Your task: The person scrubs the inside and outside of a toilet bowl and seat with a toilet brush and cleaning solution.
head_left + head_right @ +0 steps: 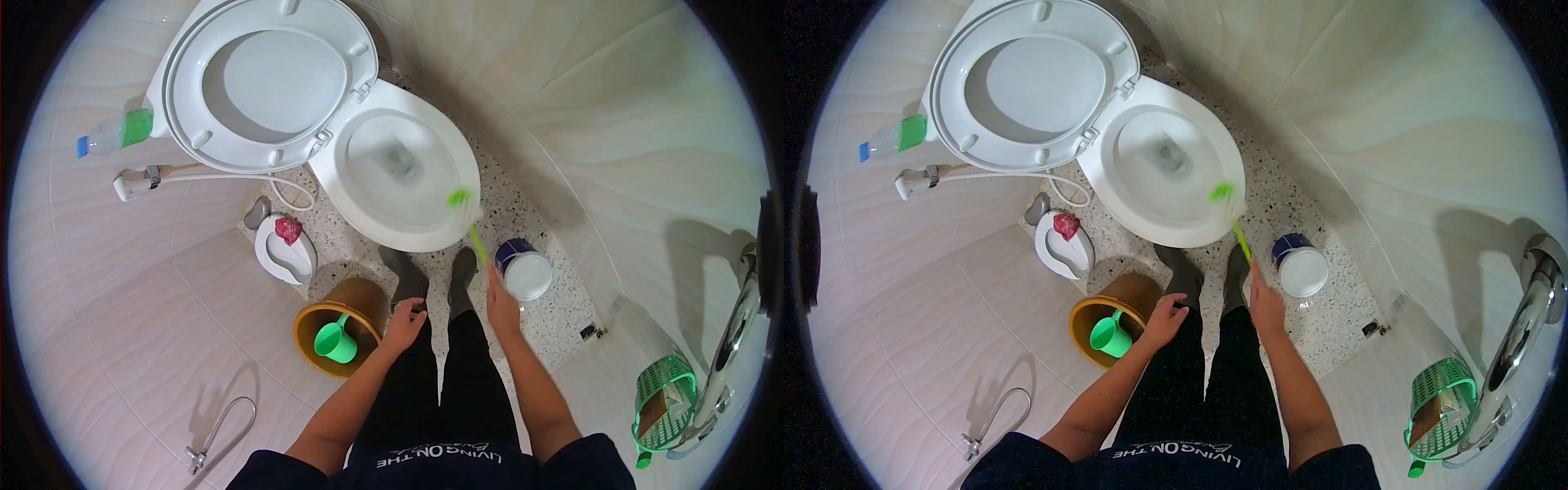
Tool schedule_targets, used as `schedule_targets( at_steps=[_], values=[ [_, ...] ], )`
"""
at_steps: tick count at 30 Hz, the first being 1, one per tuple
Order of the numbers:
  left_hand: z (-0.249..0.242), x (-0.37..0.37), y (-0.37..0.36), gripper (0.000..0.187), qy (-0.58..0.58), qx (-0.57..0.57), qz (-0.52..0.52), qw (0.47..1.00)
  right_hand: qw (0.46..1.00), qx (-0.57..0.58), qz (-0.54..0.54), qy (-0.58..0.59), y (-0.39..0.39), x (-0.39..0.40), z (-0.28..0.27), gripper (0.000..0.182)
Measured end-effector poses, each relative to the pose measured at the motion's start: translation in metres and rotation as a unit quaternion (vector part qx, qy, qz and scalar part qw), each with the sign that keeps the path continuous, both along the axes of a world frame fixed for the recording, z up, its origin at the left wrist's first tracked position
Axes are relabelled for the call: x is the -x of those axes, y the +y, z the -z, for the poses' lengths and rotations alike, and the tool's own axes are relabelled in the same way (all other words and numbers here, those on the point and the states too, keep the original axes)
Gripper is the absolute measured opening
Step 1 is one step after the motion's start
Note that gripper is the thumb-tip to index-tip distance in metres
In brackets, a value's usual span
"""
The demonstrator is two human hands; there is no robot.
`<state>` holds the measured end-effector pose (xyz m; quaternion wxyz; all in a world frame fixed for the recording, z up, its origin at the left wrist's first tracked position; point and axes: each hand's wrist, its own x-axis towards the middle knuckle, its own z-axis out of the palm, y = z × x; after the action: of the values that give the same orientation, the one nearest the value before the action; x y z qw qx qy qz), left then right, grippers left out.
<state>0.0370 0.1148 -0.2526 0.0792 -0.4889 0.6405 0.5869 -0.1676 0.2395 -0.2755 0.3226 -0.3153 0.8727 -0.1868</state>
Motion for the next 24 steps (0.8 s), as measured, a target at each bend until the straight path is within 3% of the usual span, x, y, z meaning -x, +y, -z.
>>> schedule_targets(
  at_steps=[5,9,12,14,16,19,21,24],
  values=[
    [0.000,-0.004,-0.002,0.033,-0.001,0.023,-0.020,1.000,0.999,0.013,0.031,0.031,-0.064,0.033,-0.005,0.048],
    [0.000,-0.005,-0.004,0.032,0.017,0.029,-0.006,0.999,0.999,0.026,0.013,0.036,-0.005,-0.013,-0.012,0.048],
    [0.003,-0.007,-0.007,0.031,0.022,0.034,-0.002,0.999,0.997,-0.042,0.056,-0.041,-0.004,-0.013,-0.017,0.048],
    [0.003,-0.008,-0.008,0.030,0.024,0.043,-0.004,0.999,0.998,-0.035,0.058,-0.010,-0.043,0.010,-0.004,0.049],
    [0.002,-0.009,-0.009,0.030,0.002,0.028,-0.012,1.000,0.997,0.047,0.039,0.044,-0.086,0.037,0.012,0.049],
    [0.002,-0.011,-0.009,0.030,0.005,0.006,-0.034,0.999,0.997,0.060,0.055,0.013,-0.113,0.055,0.016,0.049],
    [0.000,-0.013,-0.011,0.031,0.007,-0.003,-0.023,1.000,0.996,-0.005,0.090,-0.019,-0.090,0.041,-0.003,0.050],
    [0.004,-0.012,-0.014,0.032,0.026,-0.008,-0.016,1.000,0.992,0.099,0.065,0.048,-0.020,0.002,0.004,0.049]
  ],
)
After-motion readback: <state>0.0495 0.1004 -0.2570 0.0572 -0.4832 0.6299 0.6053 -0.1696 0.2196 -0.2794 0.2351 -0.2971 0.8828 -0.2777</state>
